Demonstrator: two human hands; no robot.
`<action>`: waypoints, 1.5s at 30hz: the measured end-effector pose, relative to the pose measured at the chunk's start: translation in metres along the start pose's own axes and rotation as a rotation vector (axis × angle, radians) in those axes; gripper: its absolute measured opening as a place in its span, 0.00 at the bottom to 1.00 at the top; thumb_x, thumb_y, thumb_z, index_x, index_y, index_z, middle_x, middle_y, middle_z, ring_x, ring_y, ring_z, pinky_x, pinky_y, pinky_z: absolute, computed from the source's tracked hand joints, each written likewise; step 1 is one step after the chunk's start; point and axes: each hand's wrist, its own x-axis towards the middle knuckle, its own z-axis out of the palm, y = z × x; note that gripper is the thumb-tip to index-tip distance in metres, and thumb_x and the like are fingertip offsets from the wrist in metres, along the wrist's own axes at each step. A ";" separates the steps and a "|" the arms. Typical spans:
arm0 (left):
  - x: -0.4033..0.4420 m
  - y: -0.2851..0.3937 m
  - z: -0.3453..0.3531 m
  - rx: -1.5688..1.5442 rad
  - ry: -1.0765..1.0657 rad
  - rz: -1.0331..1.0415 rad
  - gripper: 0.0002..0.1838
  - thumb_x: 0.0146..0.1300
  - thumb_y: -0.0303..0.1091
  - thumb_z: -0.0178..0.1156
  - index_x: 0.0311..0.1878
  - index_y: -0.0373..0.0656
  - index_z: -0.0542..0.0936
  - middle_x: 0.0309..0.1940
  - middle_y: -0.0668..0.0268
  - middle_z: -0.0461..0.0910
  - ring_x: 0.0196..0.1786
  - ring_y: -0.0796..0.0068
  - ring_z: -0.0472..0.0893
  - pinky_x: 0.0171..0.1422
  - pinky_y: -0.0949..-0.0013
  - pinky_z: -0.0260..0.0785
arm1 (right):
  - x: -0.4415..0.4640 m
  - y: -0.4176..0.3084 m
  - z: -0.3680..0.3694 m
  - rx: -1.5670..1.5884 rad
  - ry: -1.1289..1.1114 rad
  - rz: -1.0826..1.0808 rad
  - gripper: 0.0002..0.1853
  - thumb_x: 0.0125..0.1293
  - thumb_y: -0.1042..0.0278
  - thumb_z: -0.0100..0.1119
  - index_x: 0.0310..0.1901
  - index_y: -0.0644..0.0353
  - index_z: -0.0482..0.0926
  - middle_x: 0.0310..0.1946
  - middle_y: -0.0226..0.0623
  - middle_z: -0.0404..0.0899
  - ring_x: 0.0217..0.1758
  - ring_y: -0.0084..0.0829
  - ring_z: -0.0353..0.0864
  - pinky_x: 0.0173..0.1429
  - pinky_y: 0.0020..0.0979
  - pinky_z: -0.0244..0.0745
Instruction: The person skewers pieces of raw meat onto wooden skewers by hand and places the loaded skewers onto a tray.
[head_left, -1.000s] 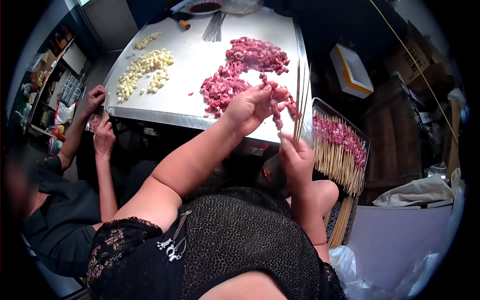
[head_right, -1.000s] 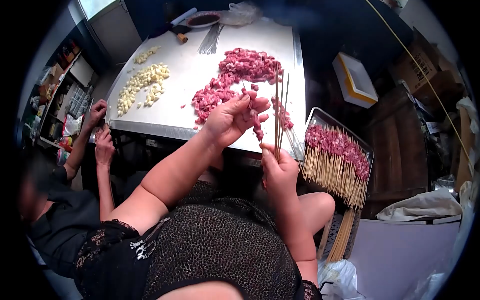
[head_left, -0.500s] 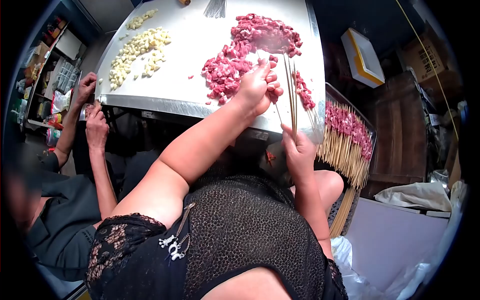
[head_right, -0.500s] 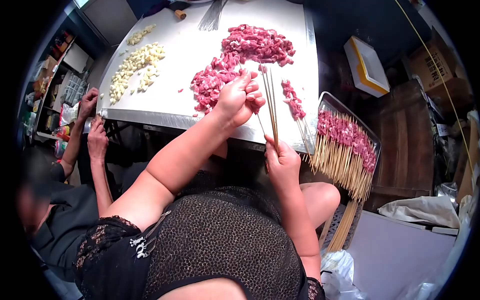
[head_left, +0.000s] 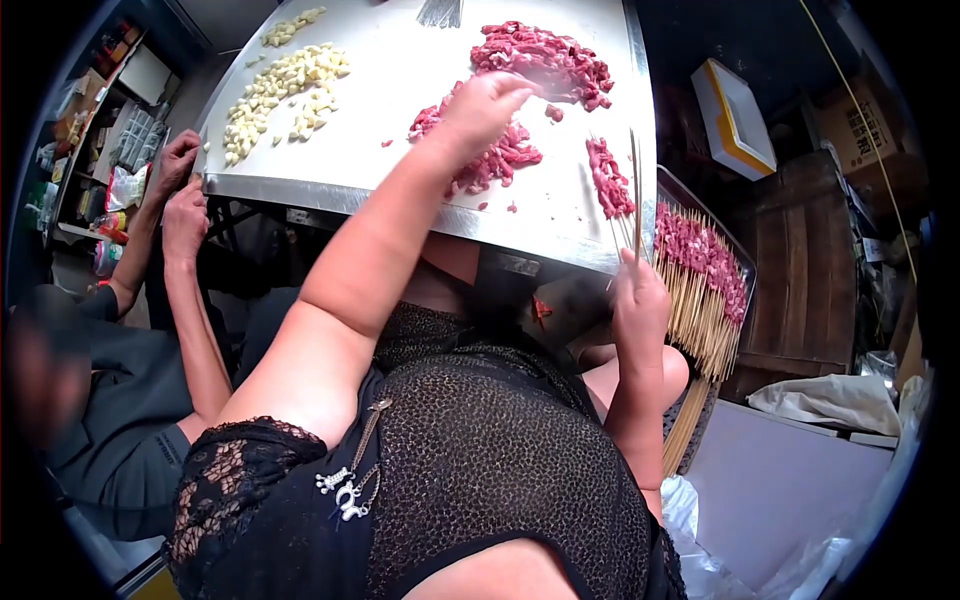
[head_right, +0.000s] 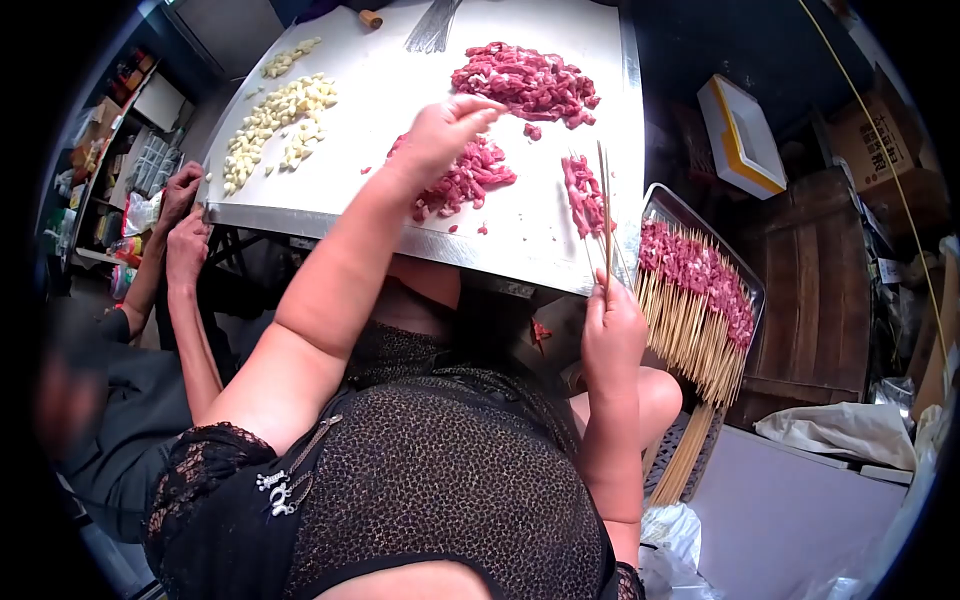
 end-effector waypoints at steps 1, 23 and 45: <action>0.004 0.006 -0.015 0.127 0.008 0.014 0.09 0.62 0.30 0.57 0.43 0.38 0.81 0.37 0.64 0.82 0.40 0.79 0.78 0.48 0.75 0.69 | 0.001 0.003 -0.003 -0.200 0.071 -0.149 0.10 0.64 0.73 0.51 0.44 0.64 0.77 0.31 0.42 0.77 0.33 0.37 0.76 0.39 0.32 0.71; 0.002 0.011 -0.024 -0.508 -0.056 -0.269 0.09 0.65 0.30 0.48 0.46 0.39 0.73 0.36 0.62 0.79 0.34 0.73 0.81 0.38 0.71 0.76 | -0.012 -0.014 0.016 0.277 -0.328 -0.009 0.15 0.66 0.59 0.50 0.33 0.63 0.79 0.23 0.39 0.77 0.26 0.34 0.77 0.34 0.31 0.70; -0.044 0.023 0.023 -0.817 -0.170 -0.425 0.19 0.58 0.53 0.58 0.29 0.46 0.72 0.22 0.67 0.76 0.24 0.77 0.77 0.32 0.71 0.75 | -0.024 -0.026 0.008 0.638 -0.188 0.009 0.13 0.63 0.72 0.56 0.50 0.60 0.78 0.25 0.24 0.76 0.28 0.11 0.71 0.34 0.17 0.68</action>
